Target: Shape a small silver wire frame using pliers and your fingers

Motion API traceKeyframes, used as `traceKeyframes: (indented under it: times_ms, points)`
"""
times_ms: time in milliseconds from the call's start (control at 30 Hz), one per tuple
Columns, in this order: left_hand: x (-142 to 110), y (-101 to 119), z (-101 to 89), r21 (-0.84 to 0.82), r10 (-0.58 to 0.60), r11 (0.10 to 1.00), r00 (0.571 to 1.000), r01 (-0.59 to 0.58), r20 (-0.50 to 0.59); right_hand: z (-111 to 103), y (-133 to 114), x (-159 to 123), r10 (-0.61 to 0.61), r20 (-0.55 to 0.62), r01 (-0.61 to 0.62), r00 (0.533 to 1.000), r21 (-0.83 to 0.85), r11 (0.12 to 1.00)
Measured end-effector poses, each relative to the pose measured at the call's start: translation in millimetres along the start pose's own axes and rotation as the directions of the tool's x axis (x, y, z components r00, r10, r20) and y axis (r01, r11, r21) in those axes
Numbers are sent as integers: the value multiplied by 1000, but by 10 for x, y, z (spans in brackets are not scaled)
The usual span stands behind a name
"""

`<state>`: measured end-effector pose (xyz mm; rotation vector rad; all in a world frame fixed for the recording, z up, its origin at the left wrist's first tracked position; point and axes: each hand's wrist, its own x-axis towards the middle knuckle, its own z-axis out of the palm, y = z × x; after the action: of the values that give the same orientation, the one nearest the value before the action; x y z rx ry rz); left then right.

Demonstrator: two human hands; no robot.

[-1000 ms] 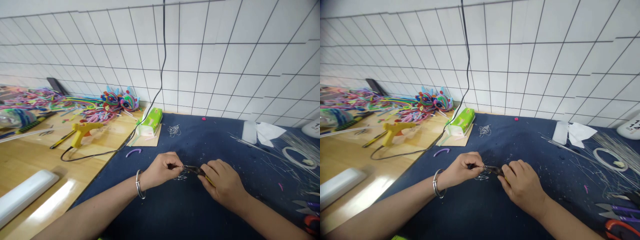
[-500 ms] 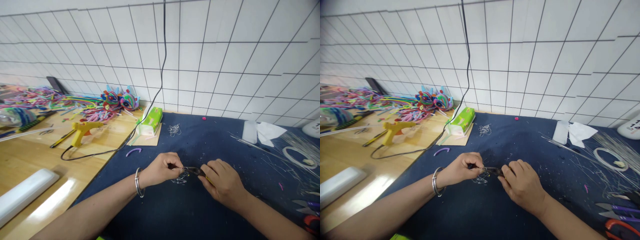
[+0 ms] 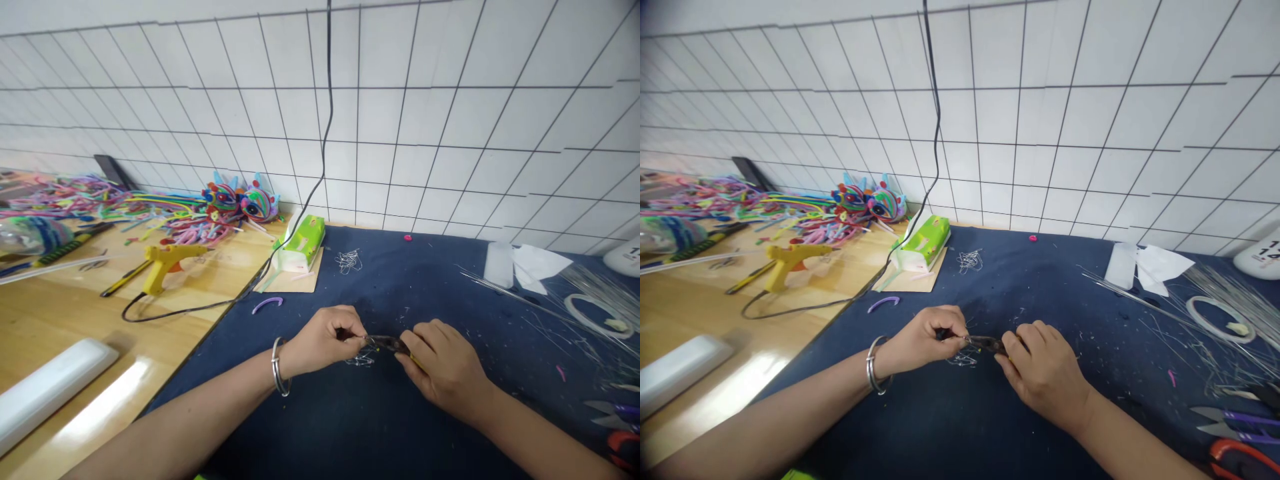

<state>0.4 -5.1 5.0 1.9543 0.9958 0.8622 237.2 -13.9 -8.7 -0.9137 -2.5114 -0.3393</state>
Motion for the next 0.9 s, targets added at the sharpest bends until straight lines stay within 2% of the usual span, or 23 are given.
traceKeyframes:
  times_ms: [333, 700, 900]
  points:
    - [-2, 42, 15, 9, 41, 999, 998, -40, -54, -2, -13, 4, 10, 24, -11, 1000, 34, 999]
    - [-28, 25, 40, 34, 22, 999, 997, -19, -76, -30, -27, 19, 8, 22, -9, 1000, 82, 997]
    - [-34, 60, 48, 96, 57, 994, 989, -44, -134, -51, -72, 38, 54, -9, -54, 998, 71, 996]
